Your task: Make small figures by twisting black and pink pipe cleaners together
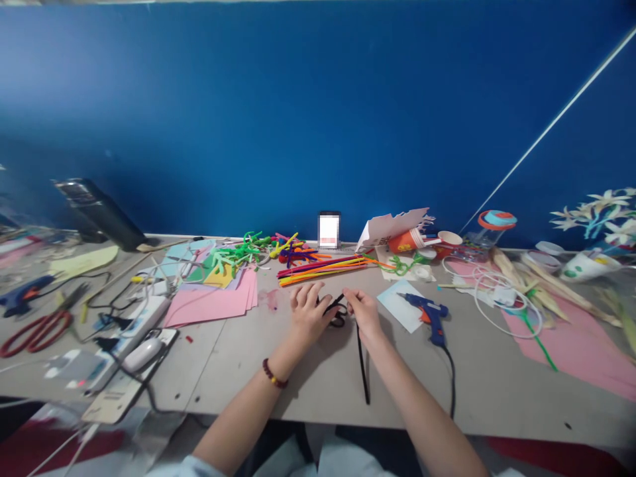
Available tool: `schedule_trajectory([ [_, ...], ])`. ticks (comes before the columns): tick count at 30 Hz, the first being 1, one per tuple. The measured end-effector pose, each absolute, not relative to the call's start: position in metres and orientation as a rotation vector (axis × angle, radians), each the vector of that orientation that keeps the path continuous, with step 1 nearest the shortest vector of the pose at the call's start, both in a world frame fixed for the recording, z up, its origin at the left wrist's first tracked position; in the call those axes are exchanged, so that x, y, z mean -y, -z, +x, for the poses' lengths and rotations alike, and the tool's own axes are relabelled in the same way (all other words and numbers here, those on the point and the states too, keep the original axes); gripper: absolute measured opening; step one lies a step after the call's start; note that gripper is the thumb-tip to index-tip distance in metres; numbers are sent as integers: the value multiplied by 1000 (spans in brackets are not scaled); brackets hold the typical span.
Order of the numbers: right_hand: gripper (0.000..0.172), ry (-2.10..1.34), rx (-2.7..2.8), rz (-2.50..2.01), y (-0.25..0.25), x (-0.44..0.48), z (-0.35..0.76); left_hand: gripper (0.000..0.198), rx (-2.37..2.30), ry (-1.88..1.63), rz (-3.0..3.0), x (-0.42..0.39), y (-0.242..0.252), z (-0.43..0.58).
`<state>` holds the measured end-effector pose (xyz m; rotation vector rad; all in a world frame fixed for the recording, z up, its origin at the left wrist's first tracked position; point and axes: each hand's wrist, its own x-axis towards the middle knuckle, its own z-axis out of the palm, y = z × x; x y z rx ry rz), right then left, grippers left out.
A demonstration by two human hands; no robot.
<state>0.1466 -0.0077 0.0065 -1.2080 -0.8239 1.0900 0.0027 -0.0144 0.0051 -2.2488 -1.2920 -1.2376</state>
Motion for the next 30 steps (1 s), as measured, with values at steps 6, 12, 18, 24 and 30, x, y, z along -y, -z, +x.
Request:
schedule_trajectory([
  [6, 41, -1122, 858, -1203, -3, 8, 145, 7, 1356, 1180, -2209, 14, -9, 3],
  [12, 37, -1245, 876, -1203, -7, 8, 146, 12, 1368, 1303, -2316, 15, -12, 7],
  [18, 38, -1250, 979, -1220, -13, 8, 150, 13, 1473, 1386, -2444, 14, -14, 5],
  [24, 34, -1151, 1093, -1183, -15, 8, 155, 14, 1654, 1691, -2711, 9, -15, 1],
  [30, 36, -1276, 1021, -1105, -14, 9, 153, 24, 1984, 2587, -3137, 1, -13, -1],
])
